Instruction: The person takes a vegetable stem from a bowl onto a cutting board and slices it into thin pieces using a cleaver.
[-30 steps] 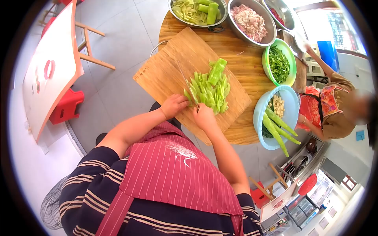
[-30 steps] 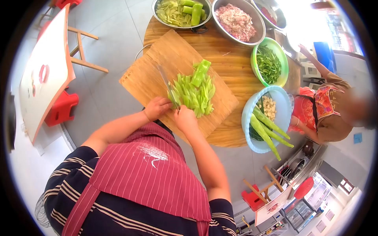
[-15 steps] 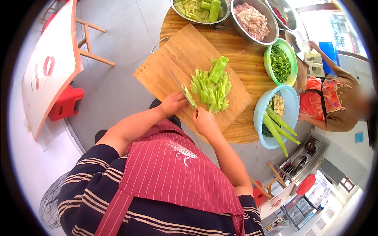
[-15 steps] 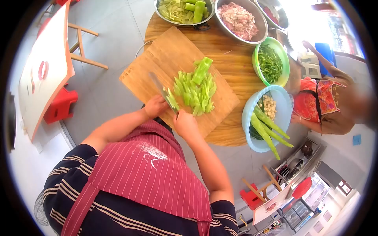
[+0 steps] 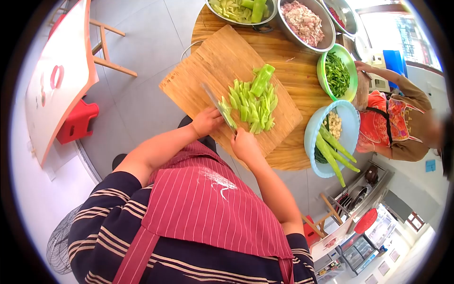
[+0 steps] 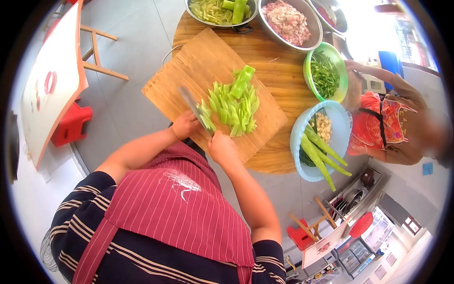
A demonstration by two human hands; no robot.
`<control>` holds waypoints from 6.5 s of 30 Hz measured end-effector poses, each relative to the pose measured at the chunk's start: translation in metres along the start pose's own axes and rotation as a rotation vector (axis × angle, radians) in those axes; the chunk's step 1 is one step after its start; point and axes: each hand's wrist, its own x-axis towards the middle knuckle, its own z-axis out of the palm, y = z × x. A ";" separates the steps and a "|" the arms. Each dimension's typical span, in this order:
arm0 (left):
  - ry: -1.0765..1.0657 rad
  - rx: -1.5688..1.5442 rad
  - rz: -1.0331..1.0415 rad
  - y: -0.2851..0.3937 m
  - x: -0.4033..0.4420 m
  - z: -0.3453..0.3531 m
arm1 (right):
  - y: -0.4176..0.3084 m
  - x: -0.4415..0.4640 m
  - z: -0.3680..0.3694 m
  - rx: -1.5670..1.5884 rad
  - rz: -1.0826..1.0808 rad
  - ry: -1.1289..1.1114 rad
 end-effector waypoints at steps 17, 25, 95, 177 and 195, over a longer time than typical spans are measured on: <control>-0.027 0.008 0.029 0.004 -0.004 -0.002 | -0.001 -0.016 0.000 0.064 -0.009 0.047; -0.033 -0.032 -0.034 0.007 -0.005 0.000 | 0.006 0.027 0.016 0.192 -0.112 0.175; -0.095 -0.215 -0.067 0.014 0.046 0.010 | 0.040 -0.014 -0.032 0.387 0.039 0.202; -0.024 -0.104 0.018 -0.024 0.031 -0.009 | 0.016 -0.048 -0.027 0.295 0.109 0.053; -0.061 -0.141 0.019 -0.027 0.031 -0.011 | 0.005 -0.009 -0.053 0.222 0.083 -0.181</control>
